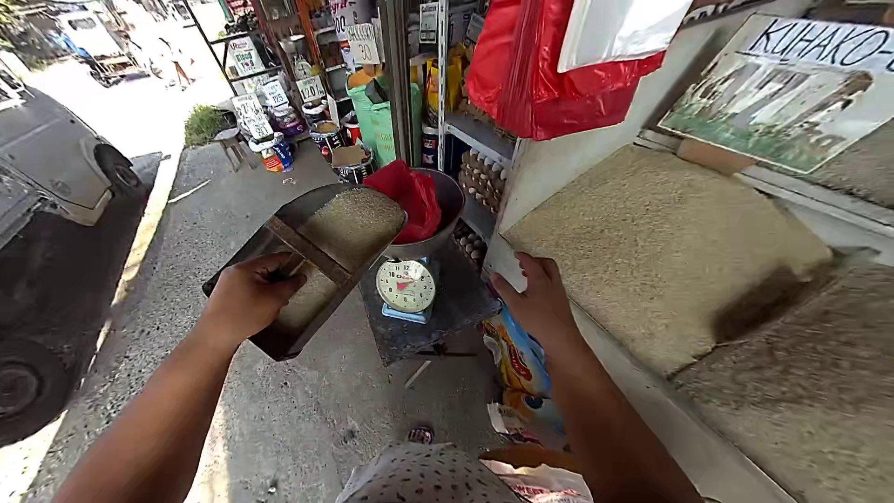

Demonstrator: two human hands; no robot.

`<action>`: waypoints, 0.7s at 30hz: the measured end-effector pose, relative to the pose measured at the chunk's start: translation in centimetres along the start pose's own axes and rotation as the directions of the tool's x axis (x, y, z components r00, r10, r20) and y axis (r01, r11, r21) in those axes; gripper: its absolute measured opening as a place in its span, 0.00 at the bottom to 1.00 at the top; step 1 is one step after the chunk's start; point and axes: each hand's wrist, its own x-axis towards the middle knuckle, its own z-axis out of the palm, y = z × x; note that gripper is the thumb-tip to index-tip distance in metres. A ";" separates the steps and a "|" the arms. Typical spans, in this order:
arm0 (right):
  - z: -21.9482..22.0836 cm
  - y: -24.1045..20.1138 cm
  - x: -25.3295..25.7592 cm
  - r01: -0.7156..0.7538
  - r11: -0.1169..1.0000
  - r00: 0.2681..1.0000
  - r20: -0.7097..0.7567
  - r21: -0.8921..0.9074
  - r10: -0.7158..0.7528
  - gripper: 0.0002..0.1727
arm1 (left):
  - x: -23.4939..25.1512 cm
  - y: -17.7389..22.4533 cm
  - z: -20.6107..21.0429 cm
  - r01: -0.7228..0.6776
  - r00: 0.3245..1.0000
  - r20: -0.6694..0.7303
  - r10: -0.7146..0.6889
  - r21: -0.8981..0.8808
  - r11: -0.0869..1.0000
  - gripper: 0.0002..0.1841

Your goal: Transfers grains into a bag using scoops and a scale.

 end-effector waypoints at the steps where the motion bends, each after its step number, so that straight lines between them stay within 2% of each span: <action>1: 1.5 -2.6 2.7 0.051 0.998 0.999 0.003 0.031 -0.051 0.39 | 1.4 0.1 -0.2 -0.004 1.000 0.011 0.003 0.033 0.999 0.09; 3: 4.3 -7.3 7.8 0.107 0.994 0.994 -0.009 0.016 -0.106 0.44 | 4.1 0.3 -0.3 -0.041 0.999 0.038 0.037 0.102 0.994 0.09; 5: 6.3 -11.1 12.1 0.053 0.996 0.998 0.049 -0.071 -0.050 0.51 | 6.4 0.7 -0.3 -0.102 0.994 0.059 0.094 0.160 0.982 0.09; 6: 7.2 -12.3 13.8 0.021 0.992 0.997 0.081 -0.122 -0.011 0.50 | 7.5 1.0 -0.2 -0.138 0.989 0.070 0.127 0.185 0.973 0.09; 8: 8.4 -13.7 16.3 -0.025 0.986 0.991 0.122 -0.162 0.046 0.40 | 9.9 1.9 -0.1 -0.184 0.978 0.141 0.153 0.236 0.954 0.11; 10: 9.3 -14.1 18.0 -0.039 0.999 0.990 0.131 -0.039 0.043 0.29 | 12.4 3.0 0.0 -0.236 0.958 0.233 0.168 0.306 0.922 0.10; 11: 9.9 -13.9 18.7 -0.030 0.996 0.991 0.133 0.083 0.019 0.28 | 13.7 3.8 0.1 -0.255 0.947 0.279 0.158 0.352 0.901 0.10; 13: 10.9 -13.4 19.7 -0.047 0.945 0.983 0.183 0.324 -0.014 0.30 | 16.2 5.5 0.8 -0.295 0.919 0.374 0.121 0.453 0.842 0.10; 16: 10.8 -14.0 20.1 -0.146 0.834 0.961 0.278 0.532 -0.009 0.41 | 20.0 8.9 2.1 -0.367 0.869 0.495 0.026 0.608 0.704 0.13; 18: 10.1 -14.8 19.9 -0.196 0.786 0.953 0.301 0.586 0.013 0.48 | 21.7 11.1 3.1 -0.413 0.849 0.528 -0.015 0.681 0.604 0.12; 21: 9.2 -15.0 19.8 -0.237 0.771 0.949 0.309 0.592 0.055 0.48 | 21.4 14.9 3.8 -0.420 0.863 0.501 -0.063 0.781 0.463 0.12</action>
